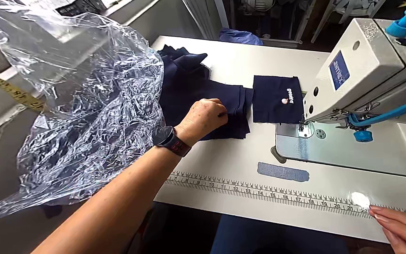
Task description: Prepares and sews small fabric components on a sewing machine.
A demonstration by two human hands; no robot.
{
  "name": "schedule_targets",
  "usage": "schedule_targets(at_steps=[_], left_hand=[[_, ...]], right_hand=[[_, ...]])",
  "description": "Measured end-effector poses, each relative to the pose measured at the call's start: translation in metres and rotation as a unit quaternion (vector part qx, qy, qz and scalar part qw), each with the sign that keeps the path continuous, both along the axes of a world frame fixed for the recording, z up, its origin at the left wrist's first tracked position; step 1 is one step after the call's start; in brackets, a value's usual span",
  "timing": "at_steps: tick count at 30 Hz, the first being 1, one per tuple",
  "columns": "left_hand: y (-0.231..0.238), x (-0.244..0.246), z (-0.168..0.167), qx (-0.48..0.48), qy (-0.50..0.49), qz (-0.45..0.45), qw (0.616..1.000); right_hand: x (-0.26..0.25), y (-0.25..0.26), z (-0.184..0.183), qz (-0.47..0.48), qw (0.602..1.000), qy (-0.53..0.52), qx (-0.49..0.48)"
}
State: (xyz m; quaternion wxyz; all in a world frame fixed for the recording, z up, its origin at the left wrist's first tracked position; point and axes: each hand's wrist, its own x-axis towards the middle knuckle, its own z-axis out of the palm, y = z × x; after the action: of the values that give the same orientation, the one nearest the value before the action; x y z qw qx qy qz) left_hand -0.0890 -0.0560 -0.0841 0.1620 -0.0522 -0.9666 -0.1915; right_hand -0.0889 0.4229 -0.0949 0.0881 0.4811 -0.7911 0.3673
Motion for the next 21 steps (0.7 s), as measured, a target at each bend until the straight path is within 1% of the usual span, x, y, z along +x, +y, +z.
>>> schedule_targets(at_steps=[5, 11, 14, 16, 18, 19, 21], left_hand=[[0.0, -0.001, 0.002, 0.026, -0.025, 0.026, 0.999], [-0.001, 0.002, 0.0, 0.048, -0.022, 0.033, 0.998], [-0.002, 0.002, 0.003, 0.072, -0.014, 0.053, 0.996], [-0.002, 0.005, 0.011, 0.092, 0.038, 0.064, 0.993], [0.01, 0.016, 0.033, 0.102, 0.081, 0.036, 0.991], [0.024, 0.025, 0.047, 0.109, 0.083, -0.007, 0.991], [0.059, 0.049, 0.063, 0.15, 0.048, -0.141, 0.977]], right_hand=[[0.004, -0.008, -0.006, 0.014, 1.0, -0.02, 0.008], [0.005, -0.014, -0.012, 0.017, 0.999, -0.035, -0.004], [0.001, -0.027, -0.012, 0.015, 1.0, -0.006, -0.026], [-0.003, -0.043, -0.004, 0.014, 0.998, 0.039, -0.05], [-0.005, -0.065, 0.012, 0.03, 0.991, 0.104, -0.075], [-0.003, -0.078, 0.021, 0.04, 0.986, 0.134, -0.088], [0.007, -0.102, 0.038, 0.051, 0.982, 0.159, -0.093]])
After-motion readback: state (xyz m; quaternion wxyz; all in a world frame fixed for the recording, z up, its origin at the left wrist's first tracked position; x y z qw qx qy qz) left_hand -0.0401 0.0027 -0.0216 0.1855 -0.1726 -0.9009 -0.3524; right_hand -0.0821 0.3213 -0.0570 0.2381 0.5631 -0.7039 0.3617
